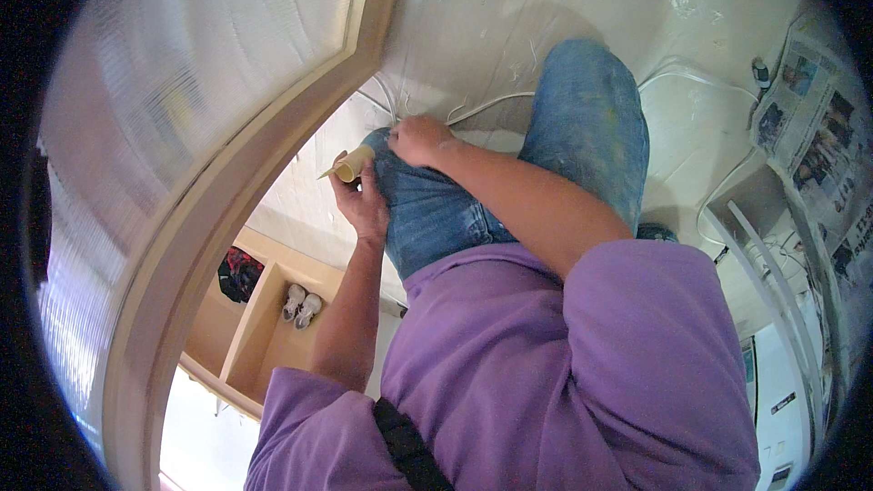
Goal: The person is sitting on the floor painting the wooden frame of a cabinet door with a small brush. They dip the brush into a small container of paint and apply it to the edges and corners of the frame. The person occasionally wipes the frame with a cloth.
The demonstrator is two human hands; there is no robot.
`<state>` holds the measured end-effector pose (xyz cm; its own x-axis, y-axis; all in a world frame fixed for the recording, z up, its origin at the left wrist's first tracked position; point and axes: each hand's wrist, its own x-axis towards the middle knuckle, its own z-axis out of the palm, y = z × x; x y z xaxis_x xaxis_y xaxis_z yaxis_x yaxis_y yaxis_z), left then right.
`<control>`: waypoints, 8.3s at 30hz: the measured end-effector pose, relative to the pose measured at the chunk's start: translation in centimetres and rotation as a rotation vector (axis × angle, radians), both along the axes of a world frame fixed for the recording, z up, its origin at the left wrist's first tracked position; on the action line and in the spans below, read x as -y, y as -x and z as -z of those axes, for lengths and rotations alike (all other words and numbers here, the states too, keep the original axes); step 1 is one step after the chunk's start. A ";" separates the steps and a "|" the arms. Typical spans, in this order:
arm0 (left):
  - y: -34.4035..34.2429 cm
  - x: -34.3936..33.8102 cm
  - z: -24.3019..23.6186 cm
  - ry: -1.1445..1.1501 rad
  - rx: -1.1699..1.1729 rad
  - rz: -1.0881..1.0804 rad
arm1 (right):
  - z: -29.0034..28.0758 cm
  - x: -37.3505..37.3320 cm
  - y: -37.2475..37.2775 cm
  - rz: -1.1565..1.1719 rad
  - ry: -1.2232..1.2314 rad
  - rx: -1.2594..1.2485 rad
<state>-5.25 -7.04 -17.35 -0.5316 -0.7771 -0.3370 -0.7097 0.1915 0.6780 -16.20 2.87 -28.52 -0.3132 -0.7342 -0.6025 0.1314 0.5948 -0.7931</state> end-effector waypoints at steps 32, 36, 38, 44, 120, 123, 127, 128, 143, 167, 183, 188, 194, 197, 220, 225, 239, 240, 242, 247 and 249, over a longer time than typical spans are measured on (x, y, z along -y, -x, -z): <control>-8.4 -14.0 -9.3 0.014 -0.108 -0.112 | -18.2 -36.1 7.8 0.086 -0.251 -0.736; -10.4 -13.7 -10.0 0.140 -0.040 -0.071 | -16.8 -35.7 6.7 0.119 -0.204 -0.750; -8.9 -14.3 -12.3 0.126 -0.080 -0.096 | -16.5 -35.3 7.4 0.107 -0.205 -0.692; -11.4 -15.3 -12.1 0.095 -0.055 -0.086 | -16.1 -32.8 9.5 -0.005 -0.192 -0.761; -8.8 -12.3 -8.4 0.041 -0.517 0.068 | -68.0 -27.9 9.3 0.299 1.875 -1.360; -8.9 -13.4 -9.7 0.026 -0.521 0.085 | -68.5 -29.5 8.8 0.198 1.948 -1.281; -8.5 -14.6 -11.0 0.035 -0.471 0.093 | -68.4 -31.3 8.1 0.148 1.975 -1.240; -8.7 -14.4 -11.1 0.040 -0.471 0.095 | -68.4 -31.8 7.8 0.149 1.980 -1.228; -9.1 -15.3 -11.3 -0.035 -0.513 0.071 | -68.1 -35.3 5.1 0.093 1.980 -1.214; -8.8 -13.5 -8.5 -0.067 -0.487 -0.020 | -63.8 -27.2 9.0 0.268 1.467 -0.815; -9.0 -11.8 -7.3 -0.058 -0.486 0.008 | -20.1 -29.7 3.8 0.039 -0.403 -0.979; -8.9 -11.4 -7.9 -0.073 -0.478 0.025 | -19.6 -28.6 4.7 0.006 -0.451 -0.950; -10.3 -10.5 -8.1 -0.071 -0.483 0.058 | -20.1 -27.2 6.2 -0.119 -0.471 -0.977; -11.0 -9.1 -6.5 -0.007 -0.501 0.130 | -21.1 -24.9 7.4 -0.172 -0.454 -1.020; 12.9 -12.7 -32.9 0.081 -0.437 0.571 | -35.8 -26.5 11.9 0.611 0.010 -0.899; 16.0 -17.4 -42.3 -0.032 -0.468 0.676 | -38.6 -29.2 12.3 0.512 -0.197 -0.814; 7.4 -15.8 -62.3 -0.111 -0.546 0.256 | -53.7 -36.8 11.6 -0.250 -0.537 -0.458; 6.7 -15.9 -63.7 -0.119 -0.569 0.204 | -53.0 -38.5 12.3 -0.276 -0.558 -0.459; 5.5 -15.1 -65.6 -0.089 -0.603 0.136 | -52.4 -40.2 13.6 -0.327 -0.586 -0.451; 1.5 -11.7 -68.4 0.097 -0.733 0.188 | -53.5 -36.0 17.3 -0.342 -0.466 -0.629; 1.1 -11.6 -72.4 0.128 -0.597 0.084 | -60.7 -29.4 18.7 -0.245 -0.355 -0.710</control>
